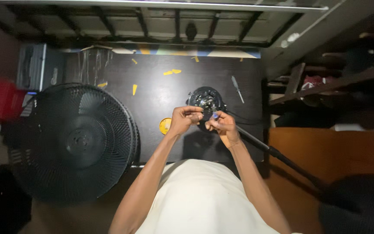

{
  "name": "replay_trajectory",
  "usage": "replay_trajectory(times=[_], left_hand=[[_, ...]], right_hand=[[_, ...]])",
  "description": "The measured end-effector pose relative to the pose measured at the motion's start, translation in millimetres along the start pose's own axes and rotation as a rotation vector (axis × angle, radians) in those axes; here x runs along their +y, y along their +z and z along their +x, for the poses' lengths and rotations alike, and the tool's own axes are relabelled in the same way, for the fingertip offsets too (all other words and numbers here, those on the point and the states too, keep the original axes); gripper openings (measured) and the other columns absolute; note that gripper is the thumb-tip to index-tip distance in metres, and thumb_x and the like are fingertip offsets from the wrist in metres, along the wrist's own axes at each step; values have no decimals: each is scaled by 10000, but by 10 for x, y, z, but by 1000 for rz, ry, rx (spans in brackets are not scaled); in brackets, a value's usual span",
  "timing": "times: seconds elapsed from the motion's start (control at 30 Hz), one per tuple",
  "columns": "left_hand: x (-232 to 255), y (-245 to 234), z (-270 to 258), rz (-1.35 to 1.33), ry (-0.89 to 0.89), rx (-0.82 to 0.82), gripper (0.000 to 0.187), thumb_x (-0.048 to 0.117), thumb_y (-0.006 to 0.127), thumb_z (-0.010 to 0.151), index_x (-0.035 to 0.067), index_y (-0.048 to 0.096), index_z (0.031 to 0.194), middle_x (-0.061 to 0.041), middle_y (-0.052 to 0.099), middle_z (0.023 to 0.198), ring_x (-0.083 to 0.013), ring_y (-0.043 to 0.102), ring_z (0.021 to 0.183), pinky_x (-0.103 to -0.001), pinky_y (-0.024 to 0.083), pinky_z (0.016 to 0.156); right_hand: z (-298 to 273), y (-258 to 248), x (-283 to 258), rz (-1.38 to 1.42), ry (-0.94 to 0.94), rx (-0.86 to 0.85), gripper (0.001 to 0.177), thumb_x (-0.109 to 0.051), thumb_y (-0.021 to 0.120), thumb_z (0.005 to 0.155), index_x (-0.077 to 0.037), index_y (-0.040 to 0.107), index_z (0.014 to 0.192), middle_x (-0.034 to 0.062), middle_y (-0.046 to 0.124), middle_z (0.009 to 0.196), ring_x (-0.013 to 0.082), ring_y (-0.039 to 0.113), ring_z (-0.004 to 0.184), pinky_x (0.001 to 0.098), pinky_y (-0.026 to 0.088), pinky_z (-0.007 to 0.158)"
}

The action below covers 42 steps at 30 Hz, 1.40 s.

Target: The person applies lubricant to the fan motor hub using a small brush, then reattaches the front fan cage and secures it with a screw. The person handles the fan motor hub, a small brush, a yellow lubricant container, and the fan cage.

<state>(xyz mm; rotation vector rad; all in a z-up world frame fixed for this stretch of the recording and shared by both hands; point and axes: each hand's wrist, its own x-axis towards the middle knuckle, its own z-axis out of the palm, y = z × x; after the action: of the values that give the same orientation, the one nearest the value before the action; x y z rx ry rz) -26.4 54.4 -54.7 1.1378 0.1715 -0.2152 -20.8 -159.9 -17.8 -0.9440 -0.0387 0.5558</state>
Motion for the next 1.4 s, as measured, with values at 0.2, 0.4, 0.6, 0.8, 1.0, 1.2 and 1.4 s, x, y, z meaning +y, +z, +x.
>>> replay_trajectory(times=[0.2,0.4,0.6,0.8,1.0,1.2,1.4], left_hand=[[-82,251,53,22,-96,-39,317,-43,745,853,-38,728,1170,-68,763,922,-104,706,743,-258,594,660],[-166,433,88,5,-181,-87,385,-57,676,857,-31,683,1242,-63,779,919,-108,690,659,-235,546,584],[-207,495,90,43,-187,-41,383,-56,691,879,-48,632,1257,-83,780,874,-96,663,632,-238,538,567],[-266,598,55,86,-174,60,404,-48,725,852,-53,623,1243,-96,772,857,-98,701,675,-254,582,588],[-124,669,-89,620,-103,299,458,97,798,773,62,721,1222,-65,784,803,-156,703,628,-336,568,591],[71,638,-231,1027,-33,342,494,238,787,770,308,742,1257,-84,767,741,-220,718,719,-393,558,736],[194,623,-268,927,-154,274,445,252,732,848,343,713,1283,-34,760,677,-186,741,674,-358,554,706]], right_hand=[[-78,-132,-123,-300,-20,354,147,-120,775,865,12,710,869,1,576,642,96,530,495,230,352,450],[-121,-112,-247,-405,21,339,80,-25,754,883,39,764,930,-52,537,629,23,431,497,214,343,423],[-149,-207,-318,-384,55,248,99,-58,743,896,33,779,907,-48,515,603,32,402,476,219,329,416],[-109,-315,-273,-502,147,305,85,-39,752,888,45,766,884,-19,558,634,47,440,500,230,361,426],[5,-497,-10,-503,189,424,61,-26,732,865,29,754,849,17,652,707,65,493,505,248,367,416],[115,-655,266,-592,203,497,56,-49,771,853,3,756,840,3,626,678,68,486,479,251,380,411],[135,-592,266,-630,207,481,45,-33,751,852,0,773,830,-16,563,625,64,471,460,254,363,408]])
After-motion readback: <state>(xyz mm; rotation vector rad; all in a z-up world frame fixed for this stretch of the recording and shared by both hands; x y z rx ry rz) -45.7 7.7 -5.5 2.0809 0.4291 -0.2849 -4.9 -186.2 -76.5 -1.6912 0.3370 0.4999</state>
